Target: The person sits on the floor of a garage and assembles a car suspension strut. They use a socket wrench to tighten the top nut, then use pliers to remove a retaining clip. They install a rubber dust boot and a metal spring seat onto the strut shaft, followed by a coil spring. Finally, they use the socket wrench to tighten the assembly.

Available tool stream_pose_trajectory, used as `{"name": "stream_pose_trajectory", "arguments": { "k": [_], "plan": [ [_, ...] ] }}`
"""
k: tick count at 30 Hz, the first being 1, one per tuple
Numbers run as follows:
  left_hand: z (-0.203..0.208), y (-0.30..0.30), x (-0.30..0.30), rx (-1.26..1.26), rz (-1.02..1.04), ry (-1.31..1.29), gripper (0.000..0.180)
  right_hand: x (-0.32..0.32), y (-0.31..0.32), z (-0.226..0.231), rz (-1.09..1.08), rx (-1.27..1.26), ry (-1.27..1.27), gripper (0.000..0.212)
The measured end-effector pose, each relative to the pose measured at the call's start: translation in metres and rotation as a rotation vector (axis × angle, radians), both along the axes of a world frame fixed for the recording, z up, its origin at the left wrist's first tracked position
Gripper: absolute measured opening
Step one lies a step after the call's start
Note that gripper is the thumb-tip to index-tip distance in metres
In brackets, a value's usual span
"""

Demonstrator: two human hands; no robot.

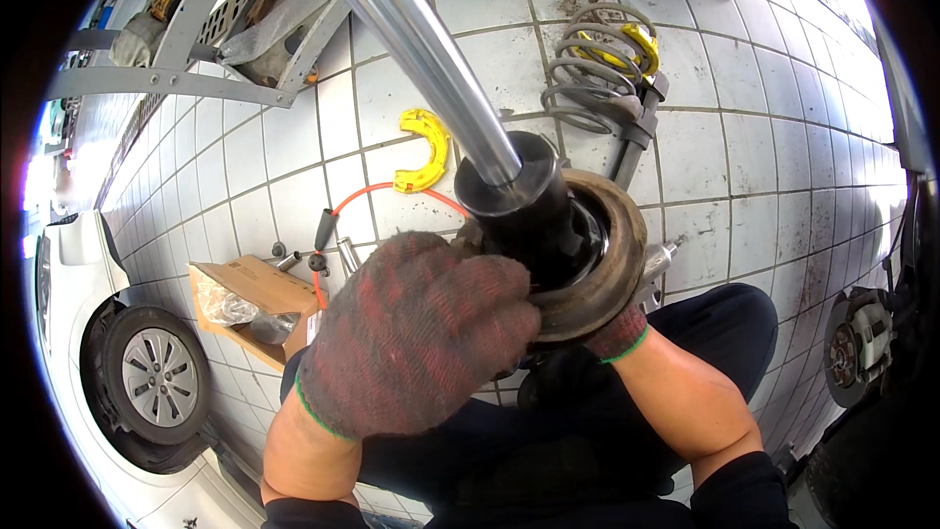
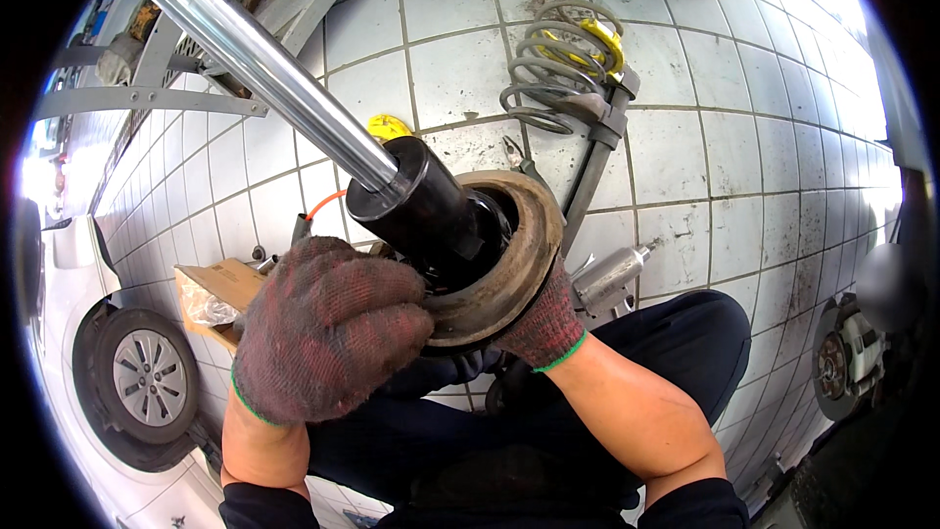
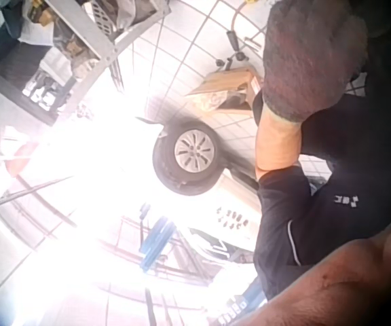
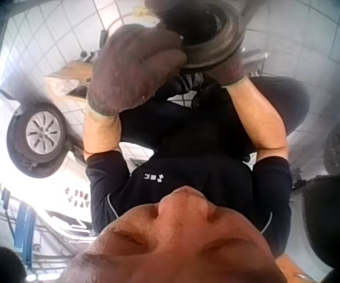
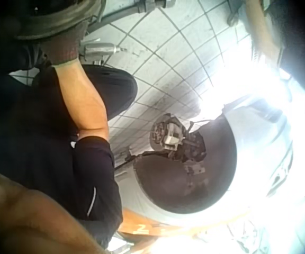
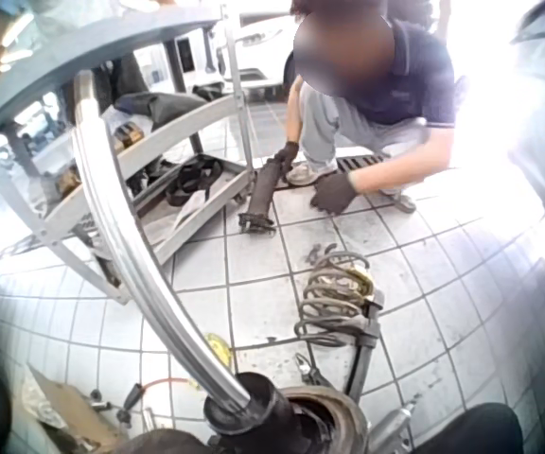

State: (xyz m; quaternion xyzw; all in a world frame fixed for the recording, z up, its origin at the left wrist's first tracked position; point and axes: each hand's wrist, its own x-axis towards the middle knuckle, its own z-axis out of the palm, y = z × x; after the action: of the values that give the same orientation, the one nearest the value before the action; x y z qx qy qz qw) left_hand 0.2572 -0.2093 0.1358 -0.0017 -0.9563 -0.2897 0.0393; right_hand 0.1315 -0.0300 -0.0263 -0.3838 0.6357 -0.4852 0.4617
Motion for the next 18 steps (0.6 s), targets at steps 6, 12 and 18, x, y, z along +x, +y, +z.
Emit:
{"name": "stream_pose_trajectory", "arguments": {
  "k": [6,12,18],
  "plan": [
    [-0.012,-0.015,-0.009,0.221,0.043,0.039,0.042,-0.006,-0.009,0.010,0.105,0.057,0.689,0.058],
    [-0.064,-0.019,-0.017,0.267,0.197,0.088,0.035,-0.014,-0.030,0.013,-0.121,0.204,0.033,0.049],
    [-0.094,-0.022,-0.010,0.395,0.349,-0.155,0.037,-0.012,-0.038,0.024,-0.051,0.469,-0.309,0.055]
  ]
}}
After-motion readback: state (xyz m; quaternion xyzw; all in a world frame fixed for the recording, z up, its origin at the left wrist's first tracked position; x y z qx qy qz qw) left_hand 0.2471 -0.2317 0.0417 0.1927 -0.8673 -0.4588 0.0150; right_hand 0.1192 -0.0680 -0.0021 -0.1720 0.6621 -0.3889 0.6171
